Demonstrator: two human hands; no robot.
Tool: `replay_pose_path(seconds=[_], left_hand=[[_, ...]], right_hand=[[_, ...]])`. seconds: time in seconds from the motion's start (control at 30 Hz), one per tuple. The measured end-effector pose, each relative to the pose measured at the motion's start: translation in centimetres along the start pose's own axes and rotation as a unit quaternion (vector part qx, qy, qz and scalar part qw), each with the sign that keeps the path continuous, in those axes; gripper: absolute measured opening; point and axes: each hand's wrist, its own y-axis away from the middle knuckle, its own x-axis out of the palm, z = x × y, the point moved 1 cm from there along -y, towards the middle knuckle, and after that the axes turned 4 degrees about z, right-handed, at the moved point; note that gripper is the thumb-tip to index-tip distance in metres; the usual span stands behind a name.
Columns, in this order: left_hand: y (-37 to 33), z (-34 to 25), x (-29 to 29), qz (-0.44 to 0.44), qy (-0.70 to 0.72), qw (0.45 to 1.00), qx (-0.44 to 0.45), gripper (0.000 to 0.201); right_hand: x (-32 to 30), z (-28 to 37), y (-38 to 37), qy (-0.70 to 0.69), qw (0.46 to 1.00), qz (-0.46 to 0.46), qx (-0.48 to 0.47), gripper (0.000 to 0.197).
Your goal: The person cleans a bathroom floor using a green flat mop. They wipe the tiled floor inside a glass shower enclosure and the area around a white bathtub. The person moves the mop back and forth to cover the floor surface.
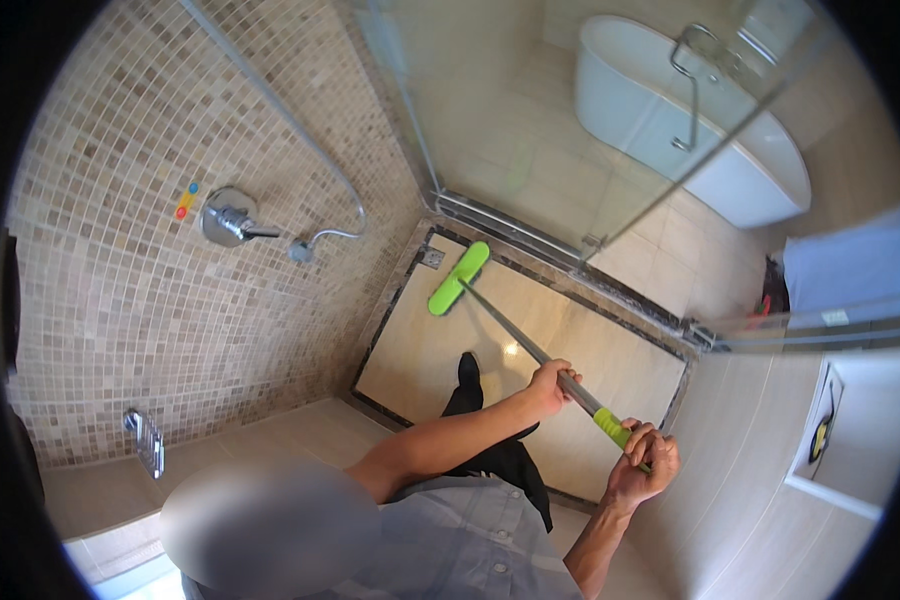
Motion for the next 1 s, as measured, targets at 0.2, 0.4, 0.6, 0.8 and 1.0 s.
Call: replay_pose_path(seconds=[0.2, 0.4, 0.6, 0.8, 1.0], left_hand=[[-4.9, 6.3, -8.3, -0.114, 0.003, 0.993, 0.004, 0.019], [-9.4, 1.2, -11.3, -0.028, -0.088, 0.996, -0.010, 0.014], [-14.2, -0.8, -12.4, -0.044, -0.092, 0.995, -0.017, 0.015], [-12.5, 1.9, -12.3, -0.108, -0.182, 0.976, -0.047, 0.023], [-8.0, 9.7, -7.8, -0.159, -0.358, 0.919, -0.037, 0.019]], right_hand=[[-4.6, -2.4, 6.0, -0.003, 1.000, 0.015, 0.017, 0.032], [-3.9, -5.7, 5.7, 0.014, 1.000, 0.000, -0.005, 0.033], [-4.0, -5.8, 3.7, 0.034, 0.999, -0.036, -0.004, 0.021], [-9.4, -6.1, 6.4, 0.003, 1.000, 0.009, 0.028, 0.022], [-15.0, 1.0, 9.6, 0.060, 0.997, -0.036, 0.045, 0.025]])
